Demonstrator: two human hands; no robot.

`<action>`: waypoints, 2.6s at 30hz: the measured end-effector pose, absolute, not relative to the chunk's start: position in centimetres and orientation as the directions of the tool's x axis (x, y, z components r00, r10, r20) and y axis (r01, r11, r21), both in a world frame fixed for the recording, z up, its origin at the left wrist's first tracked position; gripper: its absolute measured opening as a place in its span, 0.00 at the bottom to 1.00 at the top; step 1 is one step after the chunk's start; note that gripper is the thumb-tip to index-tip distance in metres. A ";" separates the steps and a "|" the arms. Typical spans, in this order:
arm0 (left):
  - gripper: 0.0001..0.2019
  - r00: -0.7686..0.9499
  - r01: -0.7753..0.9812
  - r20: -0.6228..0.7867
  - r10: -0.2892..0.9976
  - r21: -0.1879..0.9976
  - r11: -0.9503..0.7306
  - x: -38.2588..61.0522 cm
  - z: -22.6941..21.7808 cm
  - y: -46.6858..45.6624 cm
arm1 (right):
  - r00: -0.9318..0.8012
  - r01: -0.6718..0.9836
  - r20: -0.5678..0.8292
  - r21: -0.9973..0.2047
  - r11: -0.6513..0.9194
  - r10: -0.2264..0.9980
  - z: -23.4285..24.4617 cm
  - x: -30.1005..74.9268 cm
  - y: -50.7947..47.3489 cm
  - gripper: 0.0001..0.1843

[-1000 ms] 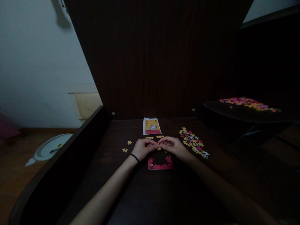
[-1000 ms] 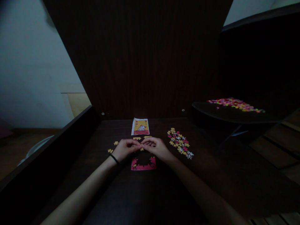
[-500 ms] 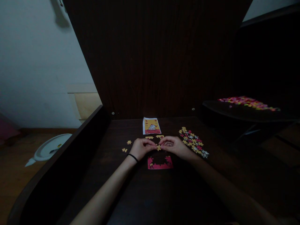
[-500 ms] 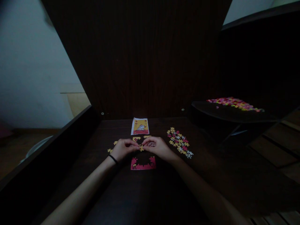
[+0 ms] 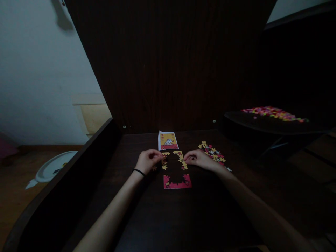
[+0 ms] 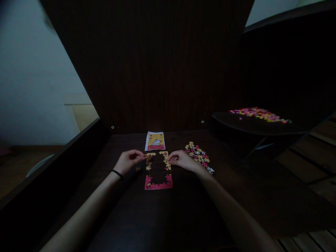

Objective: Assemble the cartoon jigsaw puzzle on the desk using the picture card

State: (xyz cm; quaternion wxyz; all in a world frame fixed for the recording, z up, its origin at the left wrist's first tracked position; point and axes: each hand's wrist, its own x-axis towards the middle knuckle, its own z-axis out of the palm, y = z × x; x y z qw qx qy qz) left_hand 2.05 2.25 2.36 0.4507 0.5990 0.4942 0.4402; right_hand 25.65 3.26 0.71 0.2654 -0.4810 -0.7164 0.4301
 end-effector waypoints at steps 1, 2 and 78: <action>0.08 0.123 0.196 0.086 0.989 0.974 -0.109 2.0 2.3 2.3 | -0.392 0.460 -0.027 -0.872 0.170 0.920 0.6 25.6 3.3 0.08; 0.09 0.124 0.198 0.090 0.988 0.974 -0.113 1.9 2.3 2.3 | -0.388 0.458 -0.019 -0.872 0.175 0.922 0.6 25.6 3.3 0.08; 0.10 0.107 0.166 0.104 0.989 0.979 -0.121 1.6 1.5 2.8 | -0.355 0.640 0.169 -0.673 0.371 0.920 -0.5 24.8 3.2 0.05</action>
